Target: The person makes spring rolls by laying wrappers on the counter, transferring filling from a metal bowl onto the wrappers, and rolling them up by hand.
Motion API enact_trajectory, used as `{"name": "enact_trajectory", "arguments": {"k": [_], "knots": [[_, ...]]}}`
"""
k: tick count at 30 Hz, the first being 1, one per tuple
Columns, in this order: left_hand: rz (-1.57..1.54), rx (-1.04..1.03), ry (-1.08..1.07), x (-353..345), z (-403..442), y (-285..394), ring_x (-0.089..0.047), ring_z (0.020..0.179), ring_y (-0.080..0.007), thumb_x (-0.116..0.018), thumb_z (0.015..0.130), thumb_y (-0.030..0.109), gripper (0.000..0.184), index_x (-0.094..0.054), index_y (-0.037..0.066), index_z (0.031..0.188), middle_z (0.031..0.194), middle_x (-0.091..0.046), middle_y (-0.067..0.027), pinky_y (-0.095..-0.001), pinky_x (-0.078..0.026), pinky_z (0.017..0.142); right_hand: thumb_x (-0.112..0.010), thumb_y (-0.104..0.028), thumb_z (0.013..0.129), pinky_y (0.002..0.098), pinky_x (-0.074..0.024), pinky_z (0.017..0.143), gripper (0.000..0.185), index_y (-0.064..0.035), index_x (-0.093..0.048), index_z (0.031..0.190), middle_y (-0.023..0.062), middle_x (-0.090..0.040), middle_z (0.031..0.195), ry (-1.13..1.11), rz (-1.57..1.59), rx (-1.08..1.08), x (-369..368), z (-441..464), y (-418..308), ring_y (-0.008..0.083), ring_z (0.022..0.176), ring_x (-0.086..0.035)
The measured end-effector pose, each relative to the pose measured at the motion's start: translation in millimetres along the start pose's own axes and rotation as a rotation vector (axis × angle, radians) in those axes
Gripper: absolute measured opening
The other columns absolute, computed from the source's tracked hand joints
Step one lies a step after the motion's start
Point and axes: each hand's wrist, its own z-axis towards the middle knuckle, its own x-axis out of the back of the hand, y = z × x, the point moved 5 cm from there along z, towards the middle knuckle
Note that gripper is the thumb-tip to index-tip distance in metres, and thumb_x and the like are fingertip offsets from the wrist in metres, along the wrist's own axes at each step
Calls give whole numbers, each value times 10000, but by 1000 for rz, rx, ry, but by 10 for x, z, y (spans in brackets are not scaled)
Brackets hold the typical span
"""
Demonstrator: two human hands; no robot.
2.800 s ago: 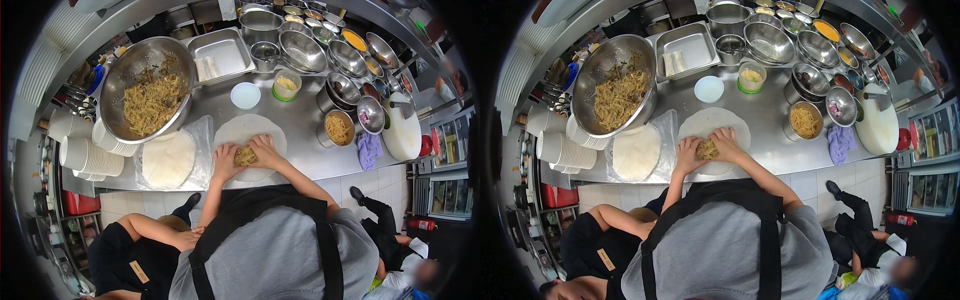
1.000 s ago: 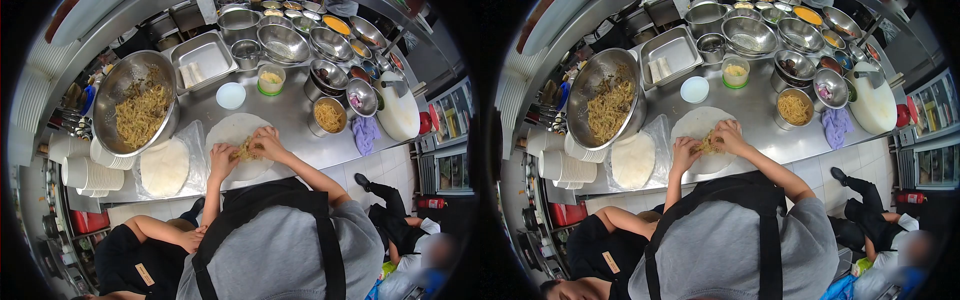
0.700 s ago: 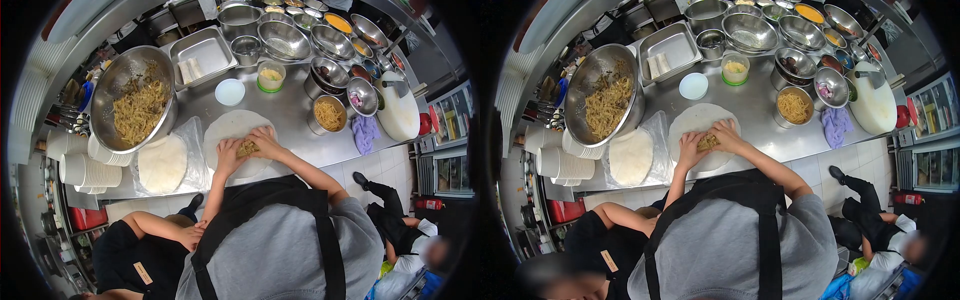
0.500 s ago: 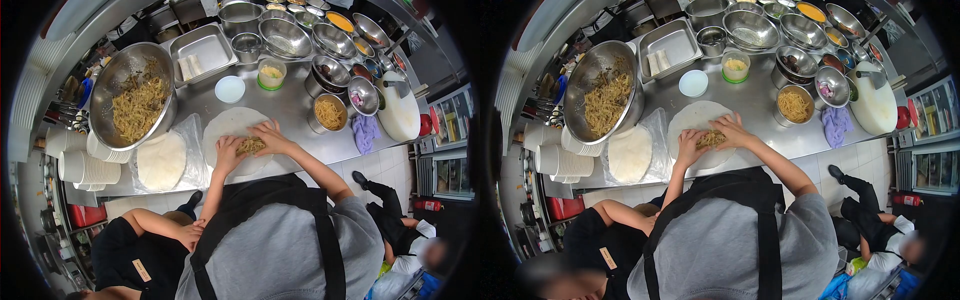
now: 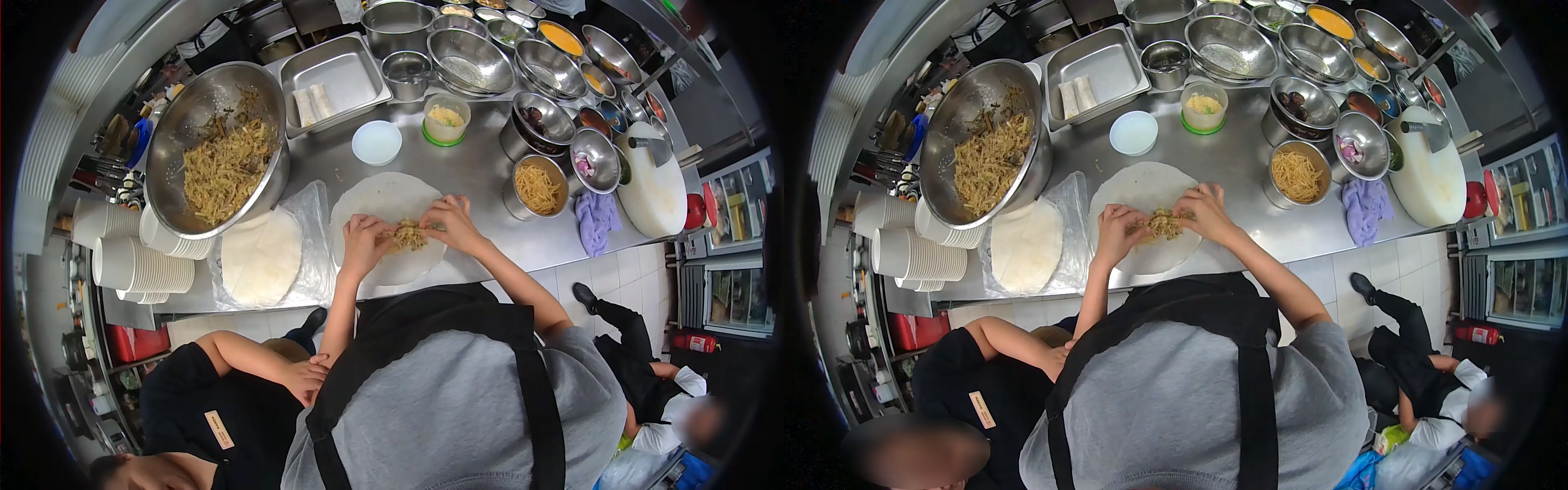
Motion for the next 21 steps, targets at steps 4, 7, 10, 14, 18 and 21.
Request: {"name": "enact_trajectory", "arguments": {"k": [4, 7, 10, 14, 18, 21], "knots": [[22, -63, 12, -114, 46, 33, -486, 961, -209, -733, 677, 161, 181, -697, 163, 854, 873, -620, 36, -380, -323, 887, -707, -183, 724, 512, -187, 970, 94, -173, -665, 808, -33, -573, 885, -27, -36, 31, -204, 36, 21, 200, 1000, -456], [26, -62, 55, 42, 46, 56, -494, 943, -210, -729, 676, 151, 165, -694, 157, 837, 856, -621, 35, -360, -360, 851, -704, -190, 723, 489, -191, 962, 98, -165, -661, 808, -37, -574, 889, 50, 21, 30, -106, 73, -111, 193, 996, -456], [3, -21, 67, 158, -20, -109, -500, 931, -218, -732, 671, 147, 162, -692, 145, 828, 837, -619, 25, -353, -393, 813, -688, -175, 724, 509, -200, 967, 79, -161, -659, 796, -25, -564, 868, 70, 39, 124, -213, 139, -271, 205, 1005, -451], [-45, 59, 29, 109, -172, -188, -481, 1003, -247, -749, 657, 177, 287, -664, 144, 929, 960, -593, -10, -401, -378, 836, -706, -237, 709, 516, -211, 957, 196, -151, -645, 874, -4, -548, 930, 13, 6, 138, -370, 126, -254, 221, 1036, -444], [-28, 173, 151, 105, -340, -208, -434, 1104, -289, -798, 594, 266, 614, -559, 153, 1148, 1167, -505, -64, -442, -358, 894, -775, -378, 616, 569, -178, 993, 613, -143, -560, 1140, 73, -494, 1096, 40, 2, 145, -379, 118, -269, 272, 1126, -414], [22, 189, 99, -45, -503, -411, -403, 1142, -315, -819, 552, 314, 765, -489, 155, 1224, 1209, -460, -87, -455, -351, 923, -800, -390, 578, 599, -147, 1024, 757, -115, -523, 1226, 83, -475, 1149, -72, -143, 195, -533, 145, -335, 269, 1150, -411]]}}
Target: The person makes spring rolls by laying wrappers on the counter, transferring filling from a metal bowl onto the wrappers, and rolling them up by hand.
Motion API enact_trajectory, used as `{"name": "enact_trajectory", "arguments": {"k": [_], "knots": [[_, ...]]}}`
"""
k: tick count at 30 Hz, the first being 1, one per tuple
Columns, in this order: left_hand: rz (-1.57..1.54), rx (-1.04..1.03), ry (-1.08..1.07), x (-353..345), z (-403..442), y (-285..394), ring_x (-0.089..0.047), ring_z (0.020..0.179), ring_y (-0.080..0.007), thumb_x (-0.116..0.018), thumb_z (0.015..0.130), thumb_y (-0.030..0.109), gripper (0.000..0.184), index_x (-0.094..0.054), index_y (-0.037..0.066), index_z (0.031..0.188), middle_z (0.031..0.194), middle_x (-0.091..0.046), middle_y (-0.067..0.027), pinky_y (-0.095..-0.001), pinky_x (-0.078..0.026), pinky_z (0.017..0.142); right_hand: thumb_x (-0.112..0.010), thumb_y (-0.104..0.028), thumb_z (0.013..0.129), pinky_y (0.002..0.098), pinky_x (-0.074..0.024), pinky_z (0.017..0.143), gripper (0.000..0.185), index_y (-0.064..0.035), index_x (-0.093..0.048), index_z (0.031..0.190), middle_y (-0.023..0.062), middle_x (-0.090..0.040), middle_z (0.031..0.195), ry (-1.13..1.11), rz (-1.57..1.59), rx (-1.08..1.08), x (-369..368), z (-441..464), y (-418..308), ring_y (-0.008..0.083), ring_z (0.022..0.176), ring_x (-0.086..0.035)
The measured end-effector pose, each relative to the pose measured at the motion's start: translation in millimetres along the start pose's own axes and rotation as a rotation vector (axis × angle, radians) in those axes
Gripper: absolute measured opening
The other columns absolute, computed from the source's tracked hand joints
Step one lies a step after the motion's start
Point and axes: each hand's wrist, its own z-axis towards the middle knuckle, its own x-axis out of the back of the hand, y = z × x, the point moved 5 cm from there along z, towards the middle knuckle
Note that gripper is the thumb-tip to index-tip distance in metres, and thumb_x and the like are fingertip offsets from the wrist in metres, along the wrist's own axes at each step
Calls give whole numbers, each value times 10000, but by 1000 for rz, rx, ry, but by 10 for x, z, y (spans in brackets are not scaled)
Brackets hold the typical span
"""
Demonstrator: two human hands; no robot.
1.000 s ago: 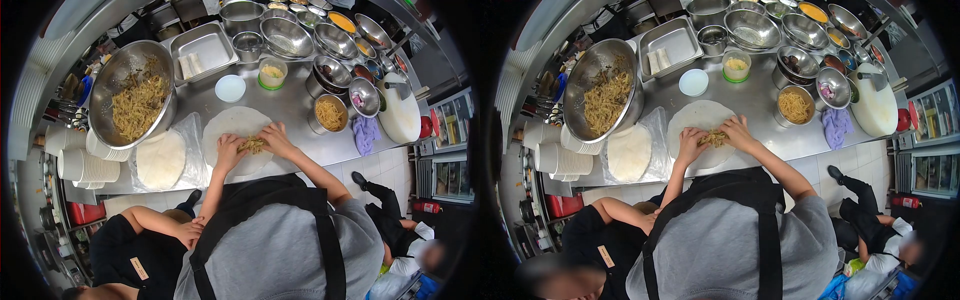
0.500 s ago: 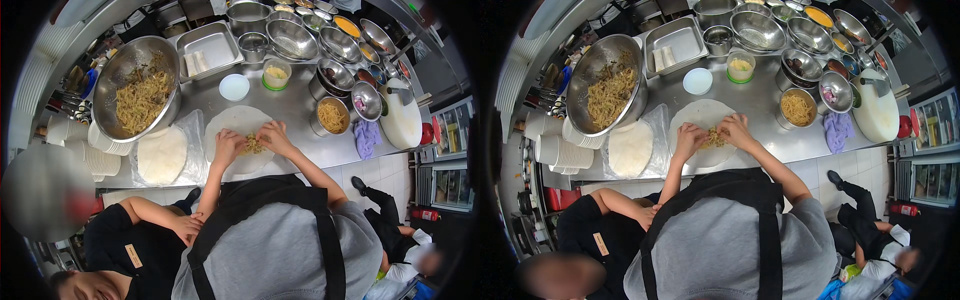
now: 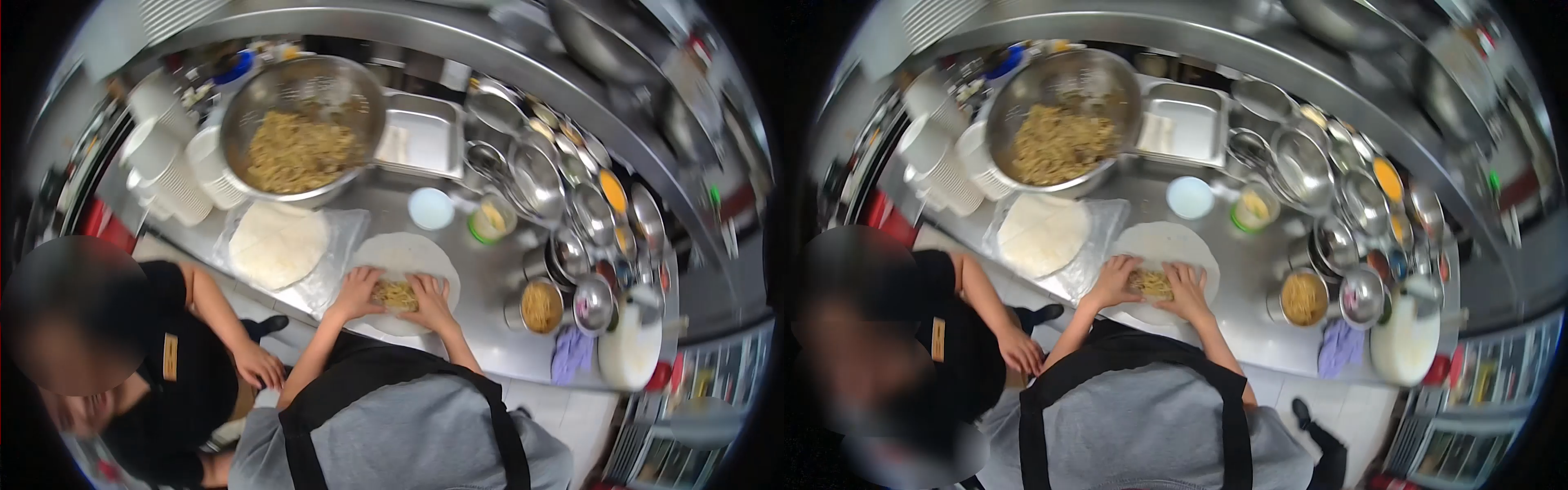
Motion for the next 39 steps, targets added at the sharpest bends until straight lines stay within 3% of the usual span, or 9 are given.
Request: {"name": "enact_trajectory", "arguments": {"k": [6, 7, 11, 20, 25, 29, 35, 39], "knots": [[134, 36, -67, 46, -26, 54, -460, 1075, -278, -776, 615, 243, 537, -580, 152, 1107, 1103, -523, -44, -430, -367, 895, -791, -314, 615, 629, -149, 1020, 622, -87, -549, 1141, 49, -498, 1088, -97, -128, 115, -137, 209, -209, 248, 1104, -440], [174, 43, -13, 35, -35, 67, -489, 1035, -262, -741, 657, 207, 421, -606, 158, 1053, 1048, -545, -24, -413, -374, 876, -786, -306, 623, 631, -150, 1021, 590, -91, -555, 1121, 44, -501, 1076, -99, -139, 122, -162, 234, -215, 246, 1098, -442], [203, 58, -38, -32, -61, 32, -501, 1031, -264, -717, 688, 211, 370, -611, 173, 1041, 1028, -548, -30, -414, -388, 852, -773, -294, 641, 642, -146, 1021, 514, -106, -570, 1075, 35, -506, 1051, -55, -152, 130, -104, 200, -308, 240, 1087, -445], [207, -19, -48, -74, -6, -32, -481, 1072, -289, -771, 632, 222, 506, -594, 166, 1103, 1094, -524, -61, -441, -399, 869, -794, -317, 608, 667, -127, 1012, 629, -129, -548, 1156, 38, -490, 1105, -184, -161, 154, -171, 252, -342, 262, 1144, -403], [123, 92, -21, 83, -34, -64, -489, 1055, -293, -790, 612, 247, 625, -539, 151, 1177, 1107, -528, -75, -423, -414, 852, -806, -315, 580, 660, -103, 1025, 684, -131, -540, 1183, 45, -475, 1142, -153, -106, 83, 27, 159, -213, 269, 1178, -377], [140, 42, -124, -4, 48, -33, -487, 1048, -292, -794, 596, 241, 561, -581, 139, 1105, 1055, -549, -61, -430, -422, 828, -810, -306, 558, 651, -95, 1032, 788, -116, -492, 1253, 76, -459, 1166, -255, -102, 79, -188, 128, 97, 283, 1181, -375], [68, 6, -102, 128, 54, 87, -485, 1026, -258, -790, 592, 259, 490, -626, 124, 1034, 1017, -548, -34, -418, -397, 844, -796, -277, 591, 603, -120, 1032, 746, -109, -498, 1254, 73, -469, 1166, 13, -46, -61, 290, -13, 36, 258, 1191, -387], [51, -16, -107, 83, 80, 185, -480, 1016, -254, -782, 604, 272, 487, -629, 122, 1042, 1007, -543, -33, -398, -371, 846, -789, -278, 605, 588, -150, 1017, 733, -107, -498, 1255, 70, -481, 1144, -57, 6, -67, 67, -93, 190, 248, 1169, -411]]}}
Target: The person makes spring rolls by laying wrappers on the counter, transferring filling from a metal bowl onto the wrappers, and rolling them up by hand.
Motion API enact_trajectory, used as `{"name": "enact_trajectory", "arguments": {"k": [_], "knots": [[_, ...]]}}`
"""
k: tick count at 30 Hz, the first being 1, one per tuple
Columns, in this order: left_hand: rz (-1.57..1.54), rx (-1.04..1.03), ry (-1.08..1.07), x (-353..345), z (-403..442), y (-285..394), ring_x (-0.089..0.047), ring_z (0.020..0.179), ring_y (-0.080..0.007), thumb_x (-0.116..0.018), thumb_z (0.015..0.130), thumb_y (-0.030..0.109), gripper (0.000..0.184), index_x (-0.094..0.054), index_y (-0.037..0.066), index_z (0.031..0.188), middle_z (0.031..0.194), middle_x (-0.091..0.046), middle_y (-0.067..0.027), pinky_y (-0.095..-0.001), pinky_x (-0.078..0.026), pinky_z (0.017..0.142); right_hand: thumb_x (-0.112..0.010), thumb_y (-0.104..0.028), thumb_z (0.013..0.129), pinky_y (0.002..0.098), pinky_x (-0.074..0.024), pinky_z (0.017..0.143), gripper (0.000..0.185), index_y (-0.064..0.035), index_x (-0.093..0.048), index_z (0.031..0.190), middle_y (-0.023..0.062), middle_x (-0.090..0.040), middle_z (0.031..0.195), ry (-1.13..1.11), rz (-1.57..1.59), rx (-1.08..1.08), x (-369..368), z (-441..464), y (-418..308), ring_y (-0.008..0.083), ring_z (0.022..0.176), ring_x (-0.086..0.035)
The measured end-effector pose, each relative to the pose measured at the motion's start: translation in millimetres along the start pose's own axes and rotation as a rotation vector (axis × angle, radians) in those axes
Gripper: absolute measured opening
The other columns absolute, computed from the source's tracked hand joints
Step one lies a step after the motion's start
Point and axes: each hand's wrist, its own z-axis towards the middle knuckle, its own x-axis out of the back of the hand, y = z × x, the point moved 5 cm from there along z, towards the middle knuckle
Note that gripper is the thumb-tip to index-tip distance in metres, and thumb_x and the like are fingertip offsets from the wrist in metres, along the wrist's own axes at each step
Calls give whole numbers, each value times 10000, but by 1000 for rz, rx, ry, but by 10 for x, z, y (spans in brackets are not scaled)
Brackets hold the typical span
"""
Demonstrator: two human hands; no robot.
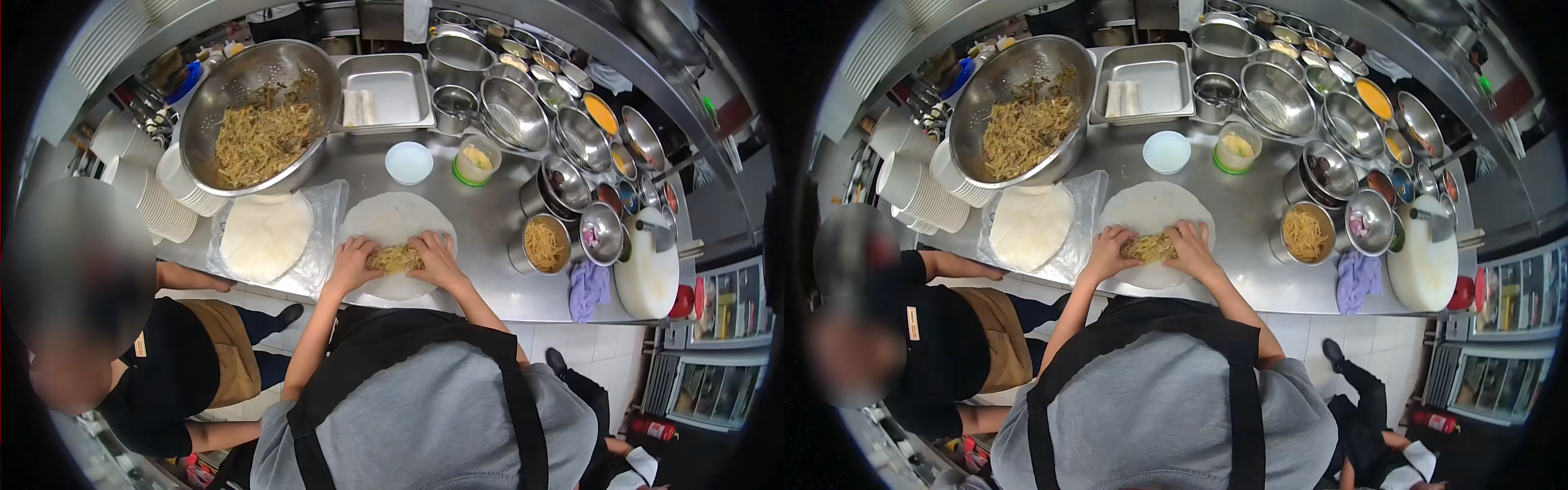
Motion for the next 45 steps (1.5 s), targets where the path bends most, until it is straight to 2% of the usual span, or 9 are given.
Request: {"name": "enact_trajectory", "arguments": {"k": [5, 8, 14, 20, 23, 26, 35, 39, 45], "knots": [[26, -43, -44, -79, 29, -39, -468, 1024, -253, -783, 609, 295, 530, -612, 128, 1081, 1030, -535, -32, -401, -358, 850, -761, -269, 650, 553, -167, 1022, 586, -132, -555, 1181, 51, -505, 1097, -108, 11, 93, 5, 23, 72, 237, 1116, -447], [-2, -59, 13, 16, -13, 31, -455, 1044, -258, -780, 611, 292, 530, -609, 132, 1086, 1052, -533, -40, -407, -346, 878, -729, -228, 694, 542, -162, 1023, 411, -148, -610, 1079, 24, -528, 1050, 101, 126, 67, 284, -10, -41, 221, 1083, -458], [19, -118, 100, -86, 30, 238, -457, 1052, -254, -762, 627, 250, 513, -609, 138, 1104, 1055, -539, -43, -388, -352, 896, -715, -241, 696, 544, -135, 1028, 254, -154, -646, 924, -11, -557, 964, 57, 149, 48, 37, 21, 34, 205, 1059, -466], [30, -137, 53, -222, 162, 186, -455, 1037, -249, -749, 624, 205, 497, -610, 162, 1099, 1026, -540, -19, -394, -355, 884, -738, -272, 672, 520, -158, 1015, 333, -161, -653, 974, 1, -556, 968, 108, 241, -37, 248, 27, 32, 206, 1056, -455], [24, -136, 29, -171, 140, 207, -449, 1037, -252, -756, 615, 193, 488, -613, 153, 1080, 1022, -540, -17, -401, -346, 878, -755, -301, 645, 548, -150, 1014, 430, -155, -641, 1033, 3, -562, 986, 76, 15, -92, 150, 24, 28, 211, 1070, -448], [-3, -104, 35, -12, 102, 170, -447, 1038, -250, -762, 609, 188, 467, -622, 152, 1053, 1009, -543, -19, -398, -344, 874, -764, -313, 634, 574, -137, 1014, 461, -149, -638, 1046, 12, -566, 978, 40, 20, -15, -81, 102, -10, 215, 1064, -453], [-34, -176, 89, -68, 163, 242, -464, 988, -240, -721, 675, 160, 275, -653, 151, 941, 946, -552, -3, -385, -361, 832, -698, -198, 723, 616, -144, 999, 92, -177, -693, 813, -41, -589, 830, 78, 52, -26, 106, 53, -17, 186, 966, -493], [-38, -206, 152, -45, 152, 226, -468, 979, -242, -709, 690, 151, 247, -660, 143, 932, 948, -553, -5, -378, -367, 820, -691, -186, 731, 616, -137, 1001, 53, -172, -691, 782, -50, -588, 807, 180, 37, 13, 178, 36, -31, 177, 959, -495], [20, -38, 100, 50, -32, 150, -423, 1072, -256, -766, 639, 244, 521, -601, 130, 1120, 1101, -507, -44, -410, -333, 885, -728, -239, 688, 595, -128, 1016, 244, -151, -681, 910, -18, -578, 898, 160, 139, -60, 187, -29, 99, 197, 1033, -466]]}}
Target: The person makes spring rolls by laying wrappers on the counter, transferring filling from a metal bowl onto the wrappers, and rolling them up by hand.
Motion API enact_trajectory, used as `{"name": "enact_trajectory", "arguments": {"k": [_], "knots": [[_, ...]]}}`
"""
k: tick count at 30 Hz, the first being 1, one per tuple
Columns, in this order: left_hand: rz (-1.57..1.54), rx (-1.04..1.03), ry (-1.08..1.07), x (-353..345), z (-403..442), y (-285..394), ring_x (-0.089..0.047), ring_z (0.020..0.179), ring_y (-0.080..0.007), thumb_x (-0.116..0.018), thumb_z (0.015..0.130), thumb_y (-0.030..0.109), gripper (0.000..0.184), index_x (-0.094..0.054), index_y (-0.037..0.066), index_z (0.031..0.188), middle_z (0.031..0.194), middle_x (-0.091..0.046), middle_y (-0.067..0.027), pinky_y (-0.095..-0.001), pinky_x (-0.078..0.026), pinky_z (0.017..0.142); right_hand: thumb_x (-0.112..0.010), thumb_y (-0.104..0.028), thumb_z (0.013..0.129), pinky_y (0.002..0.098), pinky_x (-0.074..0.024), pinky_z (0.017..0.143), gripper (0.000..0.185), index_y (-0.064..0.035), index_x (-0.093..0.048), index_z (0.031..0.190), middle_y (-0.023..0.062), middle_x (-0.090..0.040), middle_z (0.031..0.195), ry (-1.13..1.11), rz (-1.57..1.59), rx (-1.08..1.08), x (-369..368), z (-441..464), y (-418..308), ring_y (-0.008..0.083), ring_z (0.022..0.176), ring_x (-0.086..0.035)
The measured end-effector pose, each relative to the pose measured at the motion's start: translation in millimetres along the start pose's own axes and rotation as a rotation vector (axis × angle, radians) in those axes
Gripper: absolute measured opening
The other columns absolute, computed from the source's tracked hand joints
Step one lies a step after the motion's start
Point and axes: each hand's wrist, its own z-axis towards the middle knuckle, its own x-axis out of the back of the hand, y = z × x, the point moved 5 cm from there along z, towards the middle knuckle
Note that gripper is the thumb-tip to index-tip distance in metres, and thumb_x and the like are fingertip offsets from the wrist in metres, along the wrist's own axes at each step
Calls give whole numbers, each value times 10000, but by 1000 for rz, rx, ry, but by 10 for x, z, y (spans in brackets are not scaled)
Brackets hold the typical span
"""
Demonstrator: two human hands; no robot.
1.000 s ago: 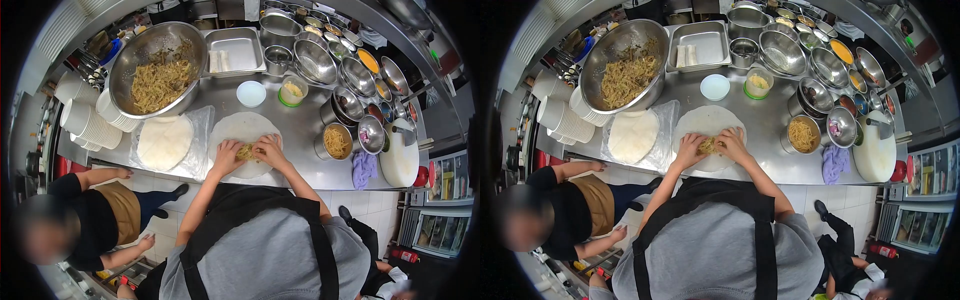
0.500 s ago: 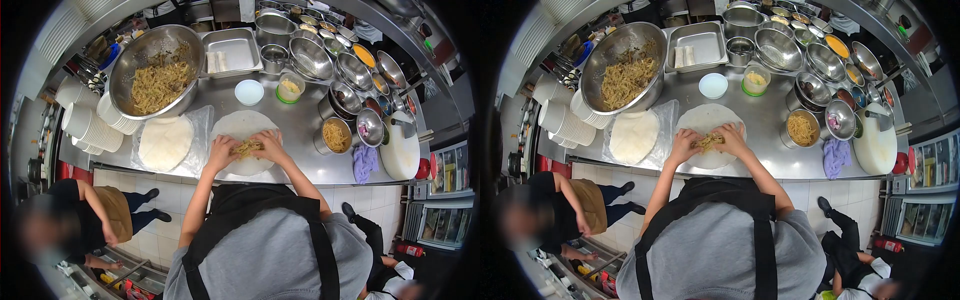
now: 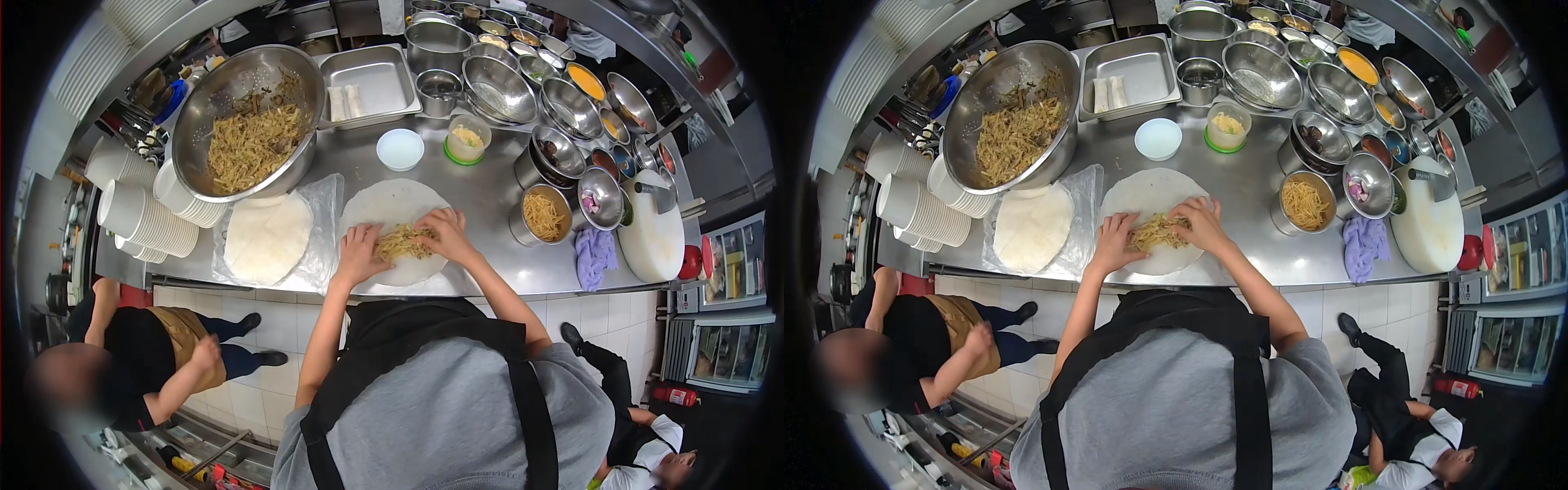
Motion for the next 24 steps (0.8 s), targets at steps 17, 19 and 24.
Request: {"name": "enact_trajectory", "arguments": {"k": [17, 19, 24], "knots": [[5, -51, -188, -122, 247, 2, -415, 1104, -260, -787, 595, 293, 591, -576, 172, 1133, 1136, -490, -40, -406, -326, 926, -813, -335, 544, 614, -137, 1015, 537, -121, -626, 1000, 39, -528, 1044, -89, -163, 126, -188, 112, -50, 244, 1114, -415], [41, -75, -215, -171, 284, -40, -417, 1104, -258, -792, 590, 309, 583, -584, 171, 1117, 1126, -495, -37, -407, -327, 919, -812, -329, 545, 619, -136, 1016, 535, -122, -625, 1001, 41, -520, 1048, -142, -151, 147, -281, 147, -97, 247, 1118, -412], [21, -61, -177, -182, 198, -119, -429, 1072, -252, -807, 552, 282, 548, -614, 166, 1052, 1076, -505, -15, -410, -331, 876, -797, -298, 566, 636, -123, 1022, 489, -126, -628, 992, 30, -519, 1000, -118, -144, 198, -379, 170, -205, 233, 1098, -426]]}}
